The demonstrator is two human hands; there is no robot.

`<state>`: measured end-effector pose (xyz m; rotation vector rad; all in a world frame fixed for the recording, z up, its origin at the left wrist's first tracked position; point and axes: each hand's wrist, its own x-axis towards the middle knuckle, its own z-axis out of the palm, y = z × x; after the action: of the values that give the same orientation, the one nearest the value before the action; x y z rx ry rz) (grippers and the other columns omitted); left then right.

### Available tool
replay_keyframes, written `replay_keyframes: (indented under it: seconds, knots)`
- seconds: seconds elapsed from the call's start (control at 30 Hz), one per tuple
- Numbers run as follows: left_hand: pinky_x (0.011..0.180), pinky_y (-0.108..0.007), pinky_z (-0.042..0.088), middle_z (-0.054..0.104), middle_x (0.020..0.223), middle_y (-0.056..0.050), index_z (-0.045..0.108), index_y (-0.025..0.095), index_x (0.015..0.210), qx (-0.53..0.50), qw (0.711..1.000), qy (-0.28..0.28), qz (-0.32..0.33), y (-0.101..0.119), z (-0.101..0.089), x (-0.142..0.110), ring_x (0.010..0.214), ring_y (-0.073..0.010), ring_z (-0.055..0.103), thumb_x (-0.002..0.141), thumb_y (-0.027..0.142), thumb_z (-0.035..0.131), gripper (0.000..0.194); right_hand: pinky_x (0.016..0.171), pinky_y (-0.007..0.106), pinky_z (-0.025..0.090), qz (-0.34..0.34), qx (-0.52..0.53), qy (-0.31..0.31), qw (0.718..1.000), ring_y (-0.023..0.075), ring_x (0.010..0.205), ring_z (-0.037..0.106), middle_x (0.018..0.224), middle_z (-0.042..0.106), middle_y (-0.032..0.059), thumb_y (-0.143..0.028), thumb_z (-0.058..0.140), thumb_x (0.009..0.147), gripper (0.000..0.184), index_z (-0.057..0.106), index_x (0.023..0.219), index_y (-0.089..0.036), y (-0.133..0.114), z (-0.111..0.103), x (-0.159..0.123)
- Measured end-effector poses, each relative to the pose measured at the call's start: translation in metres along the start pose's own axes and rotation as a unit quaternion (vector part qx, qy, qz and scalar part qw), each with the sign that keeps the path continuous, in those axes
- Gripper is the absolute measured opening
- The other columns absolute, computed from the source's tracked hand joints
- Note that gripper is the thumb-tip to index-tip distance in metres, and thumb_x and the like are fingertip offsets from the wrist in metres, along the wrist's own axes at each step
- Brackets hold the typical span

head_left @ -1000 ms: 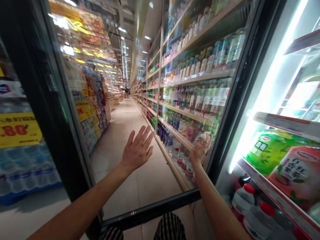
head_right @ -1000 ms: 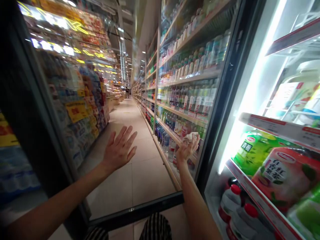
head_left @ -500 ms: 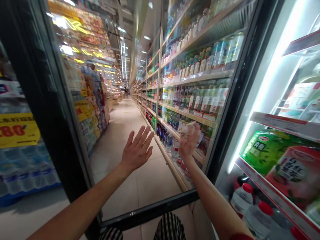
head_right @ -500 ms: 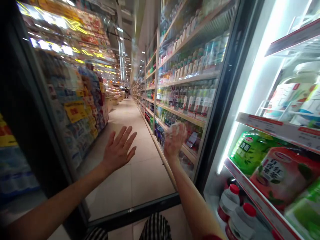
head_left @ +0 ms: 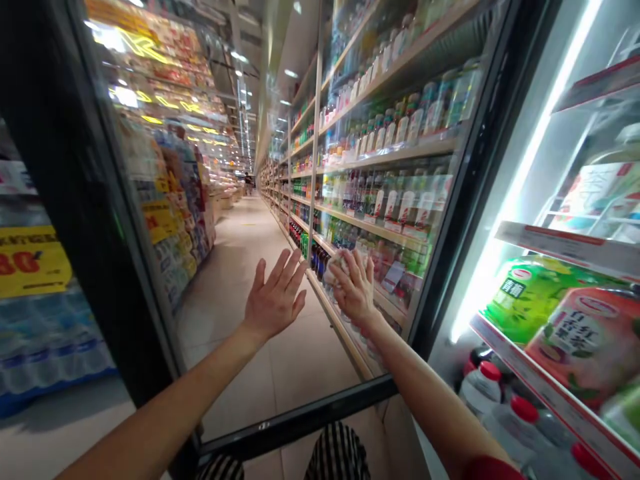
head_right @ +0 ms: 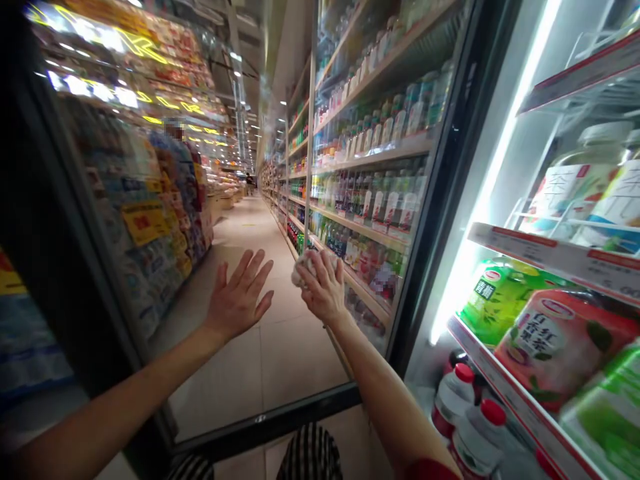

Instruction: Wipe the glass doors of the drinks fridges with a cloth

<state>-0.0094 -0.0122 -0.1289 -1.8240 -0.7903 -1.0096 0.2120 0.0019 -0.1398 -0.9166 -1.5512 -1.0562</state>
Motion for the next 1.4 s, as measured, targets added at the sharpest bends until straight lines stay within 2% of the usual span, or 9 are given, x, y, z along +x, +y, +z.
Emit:
replay_keyframes:
  seconds: [0.07, 0.2, 0.43, 0.6, 0.77, 0.97, 1.17, 1.33, 1.4]
  knots:
    - [0.112, -0.045, 0.006, 0.034, 0.142, -0.008, 0.027, 0.02, 0.139, -0.004, 1.0, -0.006, 0.003, 0.001, 0.0, 0.0, 0.136, -0.0194, 0.022, 0.083, 0.033, 0.047, 0.06, 0.106, 0.051, 0.024, 0.017, -0.008, 0.032, 0.999, 0.0229, 0.134, 0.029, 0.138, 0.041, 0.0072, -0.026, 0.038, 0.083, 0.042, 0.047, 0.124, -0.027, 0.01, -0.001, 0.005]
    - [0.113, -0.042, 0.009, 0.034, 0.142, -0.009, 0.027, 0.02, 0.139, -0.006, 1.0, -0.013, 0.008, 0.003, 0.0, 0.002, 0.136, -0.0188, 0.021, 0.083, 0.032, 0.048, 0.061, 0.105, 0.056, 0.022, 0.219, -0.042, 0.168, 0.96, 0.0231, 0.136, 0.022, 0.143, 0.03, 0.0156, -0.023, 0.028, 0.087, 0.049, 0.033, 0.135, -0.018, 0.022, -0.001, 0.018]
    - [0.113, -0.042, 0.008, 0.036, 0.141, -0.009, 0.025, 0.019, 0.14, -0.029, 1.0, -0.001, 0.007, 0.008, 0.003, 0.006, 0.136, -0.0185, 0.023, 0.083, 0.031, 0.048, 0.063, 0.108, 0.049, 0.022, -0.006, -0.005, -0.019, 1.0, 0.0215, 0.134, 0.028, 0.138, 0.042, 0.0051, -0.027, 0.044, 0.083, 0.038, 0.05, 0.121, -0.028, 0.015, -0.009, 0.006]
    - [0.113, -0.042, 0.008, 0.035, 0.141, -0.008, 0.023, 0.02, 0.14, -0.023, 1.0, -0.004, 0.004, 0.009, 0.003, 0.006, 0.136, -0.0184, 0.023, 0.084, 0.032, 0.046, 0.062, 0.105, 0.055, 0.021, 0.233, -0.051, 0.13, 0.962, 0.0251, 0.136, 0.022, 0.142, 0.032, 0.0194, -0.023, 0.031, 0.088, 0.045, 0.038, 0.132, -0.014, 0.01, -0.003, 0.015]
    - [0.113, -0.042, 0.009, 0.037, 0.14, -0.009, 0.029, 0.019, 0.138, -0.008, 1.0, -0.004, 0.004, 0.009, 0.002, 0.006, 0.135, -0.0184, 0.024, 0.083, 0.032, 0.048, 0.059, 0.109, 0.043, 0.023, -0.04, 0.005, -0.037, 0.999, 0.0182, 0.134, 0.029, 0.138, 0.042, -0.0009, -0.026, 0.046, 0.081, 0.04, 0.05, 0.12, -0.034, -0.018, -0.003, 0.008]
    - [0.113, -0.041, 0.007, 0.038, 0.14, -0.008, 0.029, 0.019, 0.138, -0.013, 1.0, 0.008, 0.007, 0.009, 0.004, 0.005, 0.137, -0.0167, 0.019, 0.083, 0.032, 0.049, 0.06, 0.104, 0.057, 0.023, 0.21, -0.058, 0.113, 0.969, 0.0265, 0.137, 0.017, 0.144, 0.026, 0.0182, -0.022, 0.031, 0.087, 0.049, 0.032, 0.135, -0.016, 0.006, -0.002, 0.016]
    - [0.113, -0.041, 0.008, 0.038, 0.14, -0.009, 0.029, 0.019, 0.138, -0.016, 1.0, 0.001, 0.003, 0.009, 0.003, 0.006, 0.135, -0.0186, 0.025, 0.083, 0.031, 0.048, 0.059, 0.109, 0.043, 0.024, -0.052, -0.008, -0.027, 0.998, 0.0184, 0.133, 0.031, 0.138, 0.041, -0.0012, -0.025, 0.045, 0.08, 0.043, 0.047, 0.122, -0.035, -0.015, -0.005, 0.006]
    - [0.113, -0.043, 0.009, 0.037, 0.14, -0.009, 0.025, 0.019, 0.14, -0.024, 1.0, 0.002, 0.006, 0.009, 0.003, 0.006, 0.135, -0.0194, 0.025, 0.083, 0.031, 0.049, 0.063, 0.104, 0.058, 0.02, 0.175, -0.052, 0.139, 0.973, 0.0254, 0.138, 0.014, 0.147, 0.018, 0.0195, -0.017, 0.025, 0.086, 0.054, 0.021, 0.139, -0.013, 0.018, -0.01, 0.015]
    - [0.113, -0.043, 0.009, 0.037, 0.14, -0.009, 0.026, 0.019, 0.14, -0.023, 1.0, 0.002, 0.004, 0.009, 0.003, 0.006, 0.135, -0.0195, 0.025, 0.082, 0.031, 0.049, 0.063, 0.105, 0.054, 0.023, 0.178, -0.047, 0.133, 0.974, 0.0242, 0.137, 0.02, 0.146, 0.025, 0.0156, -0.019, 0.028, 0.086, 0.051, 0.029, 0.137, -0.017, 0.012, -0.008, 0.012]
